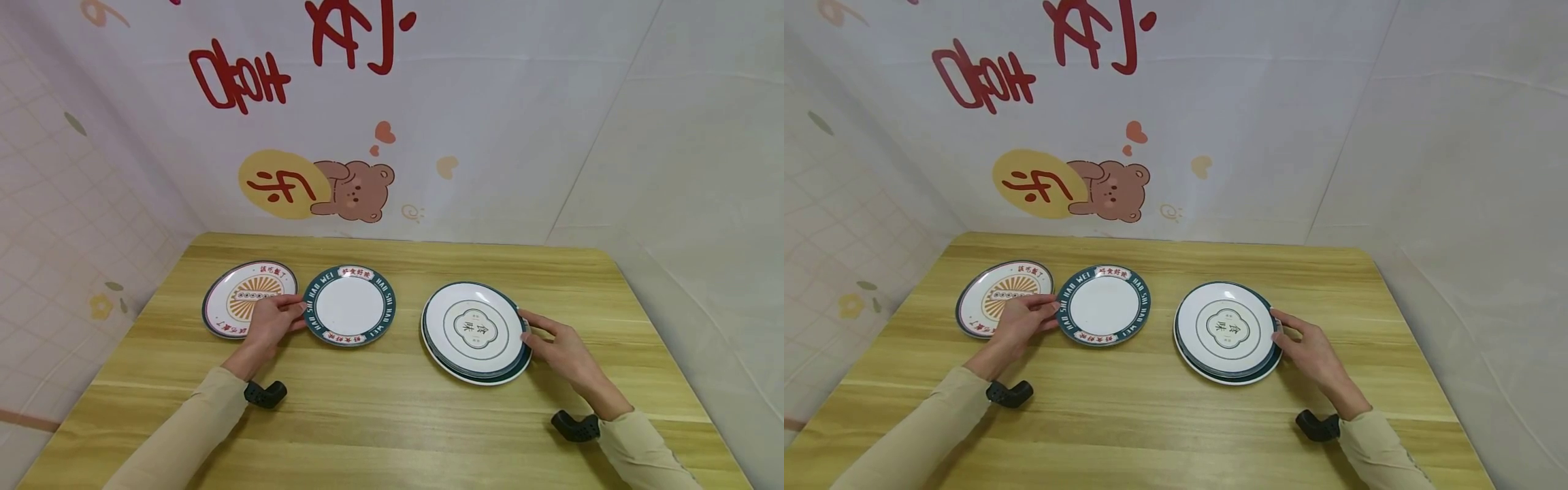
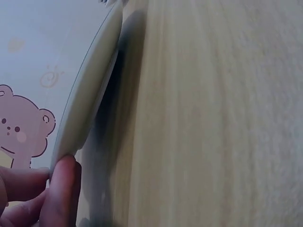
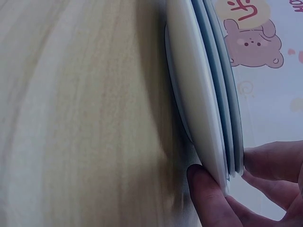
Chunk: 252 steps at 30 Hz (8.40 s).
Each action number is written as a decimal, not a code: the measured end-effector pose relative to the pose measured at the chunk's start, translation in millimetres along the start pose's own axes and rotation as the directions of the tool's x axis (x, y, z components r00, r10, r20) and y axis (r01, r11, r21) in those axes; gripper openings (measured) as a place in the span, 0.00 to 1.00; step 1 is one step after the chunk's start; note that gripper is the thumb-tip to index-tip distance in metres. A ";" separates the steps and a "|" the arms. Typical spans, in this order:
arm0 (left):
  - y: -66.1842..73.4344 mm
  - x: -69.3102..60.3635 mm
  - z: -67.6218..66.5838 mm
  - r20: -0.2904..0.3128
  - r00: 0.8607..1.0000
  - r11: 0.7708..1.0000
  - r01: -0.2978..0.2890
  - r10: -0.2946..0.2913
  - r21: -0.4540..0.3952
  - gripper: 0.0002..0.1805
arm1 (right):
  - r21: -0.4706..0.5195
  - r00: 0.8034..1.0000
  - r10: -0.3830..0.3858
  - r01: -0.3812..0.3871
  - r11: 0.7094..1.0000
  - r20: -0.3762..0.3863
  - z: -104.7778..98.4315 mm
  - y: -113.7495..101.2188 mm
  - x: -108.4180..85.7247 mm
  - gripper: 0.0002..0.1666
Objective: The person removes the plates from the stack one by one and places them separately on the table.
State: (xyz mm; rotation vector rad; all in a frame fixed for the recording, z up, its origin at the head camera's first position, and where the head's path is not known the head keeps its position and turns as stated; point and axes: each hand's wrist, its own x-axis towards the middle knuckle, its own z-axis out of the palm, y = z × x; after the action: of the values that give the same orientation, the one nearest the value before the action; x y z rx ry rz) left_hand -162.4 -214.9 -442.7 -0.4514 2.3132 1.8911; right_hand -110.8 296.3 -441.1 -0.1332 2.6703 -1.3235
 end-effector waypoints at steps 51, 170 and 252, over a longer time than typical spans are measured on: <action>17.2 -59.4 67.0 0.126 0.925 0.921 -0.373 0.359 0.112 0.18 | 0.025 0.999 0.006 -0.005 1.000 -0.039 8.7 10.6 6.9 0.35; 2.8 -61.4 174.0 0.292 0.948 0.955 -0.035 0.125 -0.295 0.20 | 0.124 0.998 -0.058 0.058 0.991 0.001 9.2 19.8 12.7 0.31; -22.6 -73.2 12.7 0.148 0.989 0.994 0.037 -0.021 -0.105 0.21 | 0.058 1.000 -0.001 0.000 0.998 0.024 10.1 20.1 12.4 0.37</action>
State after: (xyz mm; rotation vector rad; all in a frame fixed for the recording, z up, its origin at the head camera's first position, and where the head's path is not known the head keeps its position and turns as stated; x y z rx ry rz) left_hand -87.4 -195.3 -446.2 -0.3415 2.1093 1.9711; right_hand -121.3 298.8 -464.4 -0.1419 2.6094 -1.3890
